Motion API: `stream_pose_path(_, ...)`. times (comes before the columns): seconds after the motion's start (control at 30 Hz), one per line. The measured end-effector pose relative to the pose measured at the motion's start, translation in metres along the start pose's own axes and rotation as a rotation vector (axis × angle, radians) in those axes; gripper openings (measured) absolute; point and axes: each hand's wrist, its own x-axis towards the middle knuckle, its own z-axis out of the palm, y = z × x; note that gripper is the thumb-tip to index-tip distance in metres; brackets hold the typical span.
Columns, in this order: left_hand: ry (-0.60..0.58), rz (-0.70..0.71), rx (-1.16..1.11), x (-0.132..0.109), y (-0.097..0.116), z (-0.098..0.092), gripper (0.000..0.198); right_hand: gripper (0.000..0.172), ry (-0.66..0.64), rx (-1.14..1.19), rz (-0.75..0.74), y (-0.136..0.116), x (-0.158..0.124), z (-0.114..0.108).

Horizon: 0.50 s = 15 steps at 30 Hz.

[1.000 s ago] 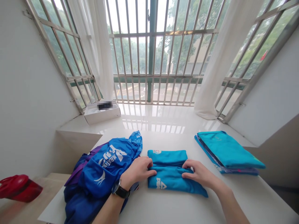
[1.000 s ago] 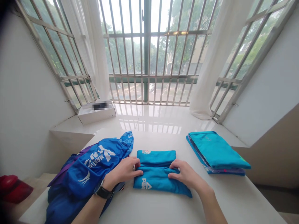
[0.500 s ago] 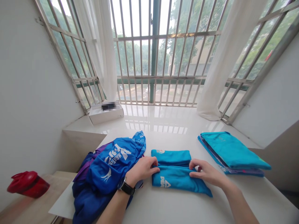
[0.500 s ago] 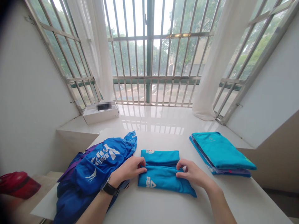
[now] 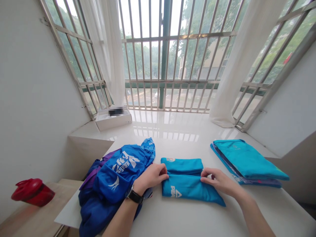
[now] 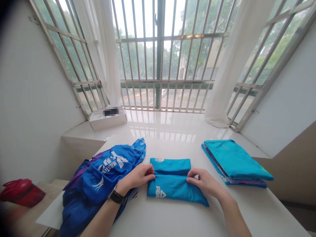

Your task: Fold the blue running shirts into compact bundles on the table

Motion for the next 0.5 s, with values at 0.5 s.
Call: stream_pose_path(0.5,-0.055,-0.045,0.024,-0.001,0.006,-0.003,0.022,0.035,0.034,-0.055,-0.054,-0.008,-0.001,-0.002)
